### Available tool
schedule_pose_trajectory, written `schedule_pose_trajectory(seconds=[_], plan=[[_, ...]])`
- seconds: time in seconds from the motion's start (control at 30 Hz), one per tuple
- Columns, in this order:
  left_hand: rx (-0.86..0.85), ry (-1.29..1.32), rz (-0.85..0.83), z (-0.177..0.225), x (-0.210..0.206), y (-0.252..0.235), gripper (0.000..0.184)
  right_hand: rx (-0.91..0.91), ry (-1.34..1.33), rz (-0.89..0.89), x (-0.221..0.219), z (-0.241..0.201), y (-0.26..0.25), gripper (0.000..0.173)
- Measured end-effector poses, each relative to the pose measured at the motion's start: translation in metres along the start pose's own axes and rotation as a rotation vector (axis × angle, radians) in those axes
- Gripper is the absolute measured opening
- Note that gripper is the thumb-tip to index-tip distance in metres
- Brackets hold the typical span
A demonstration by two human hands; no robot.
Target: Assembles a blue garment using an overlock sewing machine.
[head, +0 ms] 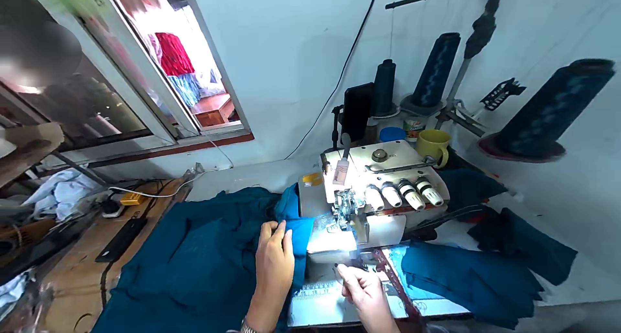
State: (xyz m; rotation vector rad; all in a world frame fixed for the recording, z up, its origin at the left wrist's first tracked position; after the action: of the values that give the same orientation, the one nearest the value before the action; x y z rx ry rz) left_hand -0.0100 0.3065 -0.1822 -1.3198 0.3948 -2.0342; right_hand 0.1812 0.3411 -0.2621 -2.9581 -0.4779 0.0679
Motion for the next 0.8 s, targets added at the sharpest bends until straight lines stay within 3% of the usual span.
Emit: schedule_pose_trajectory(seconds=[0.3, 0.4, 0.5, 0.63, 0.8], plan=[[-0.01, 0.075, -0.125, 0.037, 0.015, 0.081, 0.025, -0.023, 0.037, -0.036, -0.012, -0.008, 0.001, 0.023], [-0.017, 0.166, -0.258, 0.058, 0.004, 0.099, 0.024, 0.009, 0.039, -0.014, -0.012, -0.014, -0.001, 0.021], [-0.089, 0.256, -0.361, 0.071, -0.011, 0.112, 0.03, 0.08, 0.093, 0.161, 0.006, -0.019, -0.008, 0.02], [-0.24, 0.266, -0.176, 0.067, -0.003, 0.097, 0.027, 0.05, -0.023, 0.457, 0.055, -0.018, -0.024, 0.021], [-0.415, 0.178, -0.187, 0.054, -0.005, 0.061, 0.038, 0.192, -0.196, 0.132, 0.034, -0.032, 0.003, 0.024]])
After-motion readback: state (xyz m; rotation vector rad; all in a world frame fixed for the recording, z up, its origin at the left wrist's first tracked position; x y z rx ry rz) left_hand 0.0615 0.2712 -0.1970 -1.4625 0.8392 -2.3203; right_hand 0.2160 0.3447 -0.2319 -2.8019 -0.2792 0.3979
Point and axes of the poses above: each hand's wrist, its own y-axis away from the middle knuckle, its own x-axis out of the back of the hand, z = x × y, the point moved 6 cm from there along -y, towards the middle knuckle, and after that the axes turned 3 degrees about -x, right-handed, at the moved point
